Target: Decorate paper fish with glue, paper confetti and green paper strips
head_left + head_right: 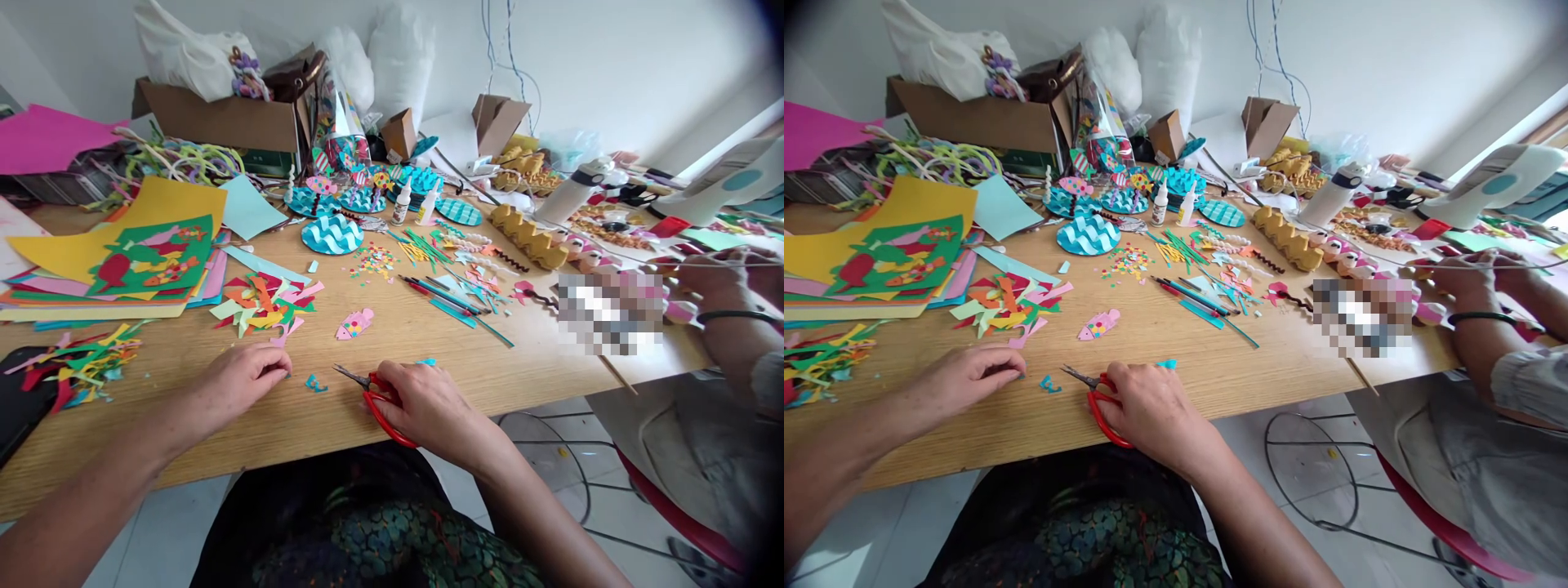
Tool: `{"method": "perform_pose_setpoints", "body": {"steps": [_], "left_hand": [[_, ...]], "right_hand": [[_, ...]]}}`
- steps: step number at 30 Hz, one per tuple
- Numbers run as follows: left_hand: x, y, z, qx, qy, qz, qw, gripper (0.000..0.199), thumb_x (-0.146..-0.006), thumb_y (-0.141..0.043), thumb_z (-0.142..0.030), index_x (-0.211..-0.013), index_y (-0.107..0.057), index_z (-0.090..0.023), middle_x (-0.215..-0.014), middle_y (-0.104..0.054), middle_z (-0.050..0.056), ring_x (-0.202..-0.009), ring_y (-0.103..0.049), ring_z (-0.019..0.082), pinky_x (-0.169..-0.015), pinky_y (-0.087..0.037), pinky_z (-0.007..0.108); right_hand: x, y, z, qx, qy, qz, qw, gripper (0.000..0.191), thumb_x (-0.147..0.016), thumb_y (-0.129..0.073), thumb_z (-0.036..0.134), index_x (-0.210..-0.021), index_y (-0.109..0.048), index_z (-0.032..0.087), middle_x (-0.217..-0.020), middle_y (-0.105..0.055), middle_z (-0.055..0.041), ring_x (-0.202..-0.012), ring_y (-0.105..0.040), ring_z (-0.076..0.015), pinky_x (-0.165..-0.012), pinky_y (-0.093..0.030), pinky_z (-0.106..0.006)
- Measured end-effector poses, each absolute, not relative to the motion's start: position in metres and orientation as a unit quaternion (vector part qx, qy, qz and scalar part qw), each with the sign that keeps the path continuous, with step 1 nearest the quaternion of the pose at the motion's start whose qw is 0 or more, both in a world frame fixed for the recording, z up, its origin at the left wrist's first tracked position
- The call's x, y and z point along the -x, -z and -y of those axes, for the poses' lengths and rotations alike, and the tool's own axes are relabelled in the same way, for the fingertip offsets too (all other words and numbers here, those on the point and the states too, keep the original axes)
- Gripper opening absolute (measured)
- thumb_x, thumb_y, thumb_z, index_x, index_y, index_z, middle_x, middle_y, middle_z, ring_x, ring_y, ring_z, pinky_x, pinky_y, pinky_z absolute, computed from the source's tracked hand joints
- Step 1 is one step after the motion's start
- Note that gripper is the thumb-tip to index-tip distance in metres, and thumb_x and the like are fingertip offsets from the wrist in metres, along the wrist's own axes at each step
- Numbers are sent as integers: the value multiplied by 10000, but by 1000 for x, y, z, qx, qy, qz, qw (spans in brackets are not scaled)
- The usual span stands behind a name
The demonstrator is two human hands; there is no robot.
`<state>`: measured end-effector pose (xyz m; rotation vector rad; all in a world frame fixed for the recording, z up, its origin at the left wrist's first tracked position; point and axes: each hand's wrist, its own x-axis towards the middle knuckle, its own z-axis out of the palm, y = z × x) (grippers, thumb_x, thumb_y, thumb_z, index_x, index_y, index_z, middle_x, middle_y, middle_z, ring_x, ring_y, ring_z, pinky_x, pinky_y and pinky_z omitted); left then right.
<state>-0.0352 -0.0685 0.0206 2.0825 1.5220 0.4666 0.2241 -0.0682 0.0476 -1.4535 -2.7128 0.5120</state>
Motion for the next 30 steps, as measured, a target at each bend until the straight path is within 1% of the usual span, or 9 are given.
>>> {"method": "perform_pose_setpoints", "body": {"steps": [2,6,8,12,15,18,22,26,30], "left_hand": [[38,-21,68,-770,-176,-564,240,178,-766,-476,-303,-688,-623,-238,-740,-622,-5,-665,-541,153,-609,-365,232],[44,-29,66,-754,-173,-599,207,136,-733,-502,-279,-637,-583,-230,-583,-555,-32,-520,-471,126,-506,-311,218],[41,-35,66,-746,-200,-606,193,116,-720,-518,-279,-647,-589,-225,-591,-561,-24,-536,-488,133,-508,-325,218],[22,-44,73,-782,-271,-539,155,201,-787,-461,-238,-853,-651,-235,-864,-622,33,-798,-571,179,-701,-429,264],[4,-41,79,-846,-250,-453,126,388,-818,-345,-109,-1027,-631,-270,-1102,-572,58,-1063,-502,205,-923,-375,361],[-3,-33,80,-876,-218,-415,108,458,-817,-293,-51,-1069,-615,-256,-1159,-553,69,-1133,-459,205,-993,-324,407],[4,-27,75,-862,-230,-444,84,368,-827,-327,-90,-1010,-626,-203,-1047,-596,82,-1051,-515,214,-937,-386,384],[9,-29,72,-848,-233,-467,94,230,-852,-386,-219,-826,-615,-215,-886,-609,38,-892,-565,184,-836,-432,318],[4,-30,72,-842,-232,-467,137,209,-848,-407,-251,-720,-568,-214,-834,-597,23,-836,-563,173,-783,-424,286]], "right_hand": [[-225,-48,67,461,-154,874,8,206,-847,-430,346,-758,-530,189,-693,-628,-18,-555,-511,-102,-505,-182,-255],[-226,-47,64,459,-116,881,1,185,-842,-442,336,-779,-536,190,-729,-645,-24,-595,-550,-118,-518,-195,-256],[-225,-47,63,459,-99,883,-8,184,-837,-455,341,-791,-546,189,-742,-650,-31,-610,-564,-130,-525,-210,-254],[-220,-50,62,446,-86,891,-14,155,-822,-489,322,-837,-566,188,-764,-654,-37,-643,-588,-149,-547,-254,-252],[-218,-54,63,437,-91,895,-19,166,-816,-507,328,-860,-573,183,-773,-655,-48,-662,-598,-163,-564,-281,-257],[-222,-58,64,439,-97,893,-15,163,-807,-520,331,-861,-575,187,-776,-654,-47,-663,-594,-165,-567,-283,-257],[-247,-62,57,491,-124,862,22,153,-805,-511,333,-846,-573,198,-755,-639,-32,-630,-558,-136,-540,-262,-241],[-275,-56,42,574,-111,806,89,146,-817,-467,268,-910,-553,195,-807,-626,-45,-655,-523,-128,-547,-272,-228],[-286,-43,32,575,-136,803,74,147,-819,-441,251,-909,-543,192,-807,-615,-44,-671,-502,-128,-564,-286,-222]]}}
